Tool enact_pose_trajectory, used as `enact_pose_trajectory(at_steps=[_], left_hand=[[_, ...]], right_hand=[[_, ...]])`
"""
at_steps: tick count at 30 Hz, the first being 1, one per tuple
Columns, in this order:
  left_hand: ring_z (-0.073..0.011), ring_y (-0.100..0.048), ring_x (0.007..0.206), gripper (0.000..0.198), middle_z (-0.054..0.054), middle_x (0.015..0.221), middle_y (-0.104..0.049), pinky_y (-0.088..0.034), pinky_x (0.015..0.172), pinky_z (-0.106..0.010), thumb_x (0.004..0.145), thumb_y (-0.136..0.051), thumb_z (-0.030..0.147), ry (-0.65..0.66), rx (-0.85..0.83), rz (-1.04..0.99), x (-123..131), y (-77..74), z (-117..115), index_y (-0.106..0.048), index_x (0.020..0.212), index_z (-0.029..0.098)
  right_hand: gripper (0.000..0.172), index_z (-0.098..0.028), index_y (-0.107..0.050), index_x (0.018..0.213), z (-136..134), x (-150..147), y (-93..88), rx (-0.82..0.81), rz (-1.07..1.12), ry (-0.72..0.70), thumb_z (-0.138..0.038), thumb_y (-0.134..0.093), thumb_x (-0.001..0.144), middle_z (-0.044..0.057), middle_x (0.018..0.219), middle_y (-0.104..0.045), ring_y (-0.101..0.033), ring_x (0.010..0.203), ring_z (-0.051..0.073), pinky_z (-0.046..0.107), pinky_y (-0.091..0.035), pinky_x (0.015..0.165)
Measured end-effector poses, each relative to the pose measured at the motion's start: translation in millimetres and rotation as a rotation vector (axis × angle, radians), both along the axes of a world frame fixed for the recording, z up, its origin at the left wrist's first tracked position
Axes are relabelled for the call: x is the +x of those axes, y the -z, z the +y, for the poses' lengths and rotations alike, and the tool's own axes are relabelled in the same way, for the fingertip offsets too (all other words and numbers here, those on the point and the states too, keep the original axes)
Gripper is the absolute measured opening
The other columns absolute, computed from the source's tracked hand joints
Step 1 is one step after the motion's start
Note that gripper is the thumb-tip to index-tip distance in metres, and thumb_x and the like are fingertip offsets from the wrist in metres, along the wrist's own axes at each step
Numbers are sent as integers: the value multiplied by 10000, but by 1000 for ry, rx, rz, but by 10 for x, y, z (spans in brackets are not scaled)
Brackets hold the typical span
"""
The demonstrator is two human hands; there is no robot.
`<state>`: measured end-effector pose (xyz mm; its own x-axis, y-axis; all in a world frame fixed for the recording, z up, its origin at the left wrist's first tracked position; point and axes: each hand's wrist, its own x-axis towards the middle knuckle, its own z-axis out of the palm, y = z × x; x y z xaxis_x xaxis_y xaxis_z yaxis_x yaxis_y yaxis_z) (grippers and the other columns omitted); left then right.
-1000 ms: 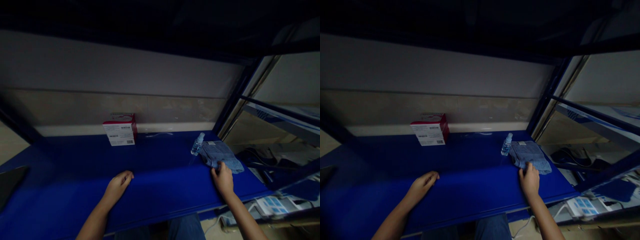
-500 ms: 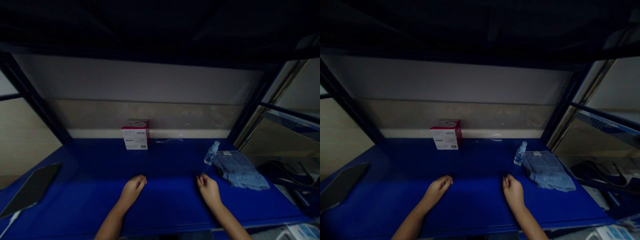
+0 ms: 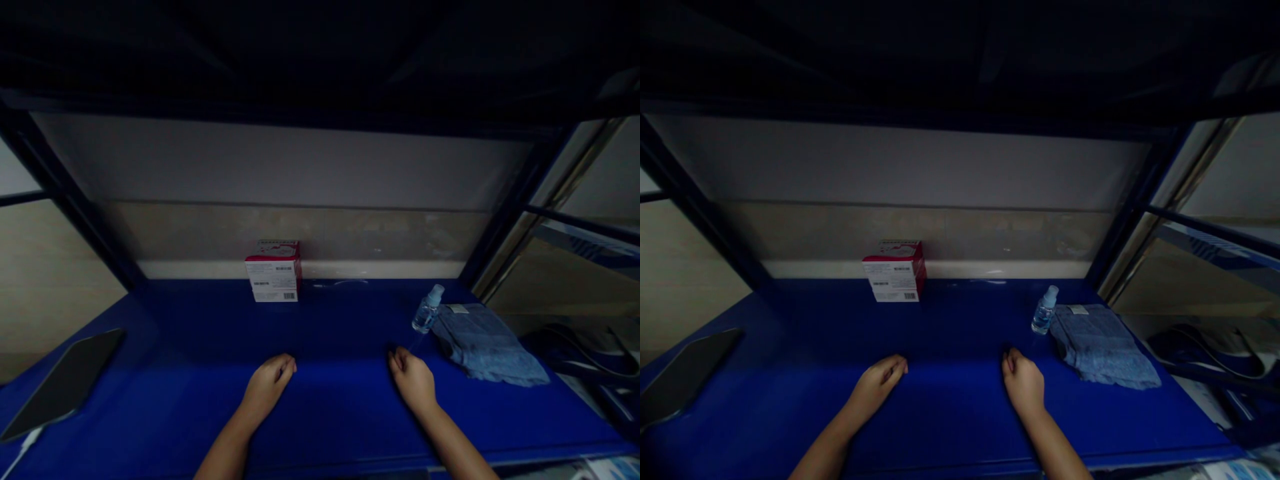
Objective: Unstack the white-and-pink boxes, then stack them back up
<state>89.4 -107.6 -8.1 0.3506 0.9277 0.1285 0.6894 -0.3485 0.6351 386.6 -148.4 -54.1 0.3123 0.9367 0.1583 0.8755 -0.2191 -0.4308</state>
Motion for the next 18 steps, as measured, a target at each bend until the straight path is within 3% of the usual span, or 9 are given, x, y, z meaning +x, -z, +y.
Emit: enact_pose_trajectory(at_steps=[18], left_hand=[[-171, -580, 683, 294, -21, 724, -630, -419, 641, -252, 818, -361, 373, -12, -46, -8, -21, -23, 3, -572, 714, 197]], right_hand=[[275, -199, -413, 591, -9, -14, -31, 32, 84, -25, -324, -342, 826, -18, 517, -467, -420, 480, 104, 232, -180, 484]])
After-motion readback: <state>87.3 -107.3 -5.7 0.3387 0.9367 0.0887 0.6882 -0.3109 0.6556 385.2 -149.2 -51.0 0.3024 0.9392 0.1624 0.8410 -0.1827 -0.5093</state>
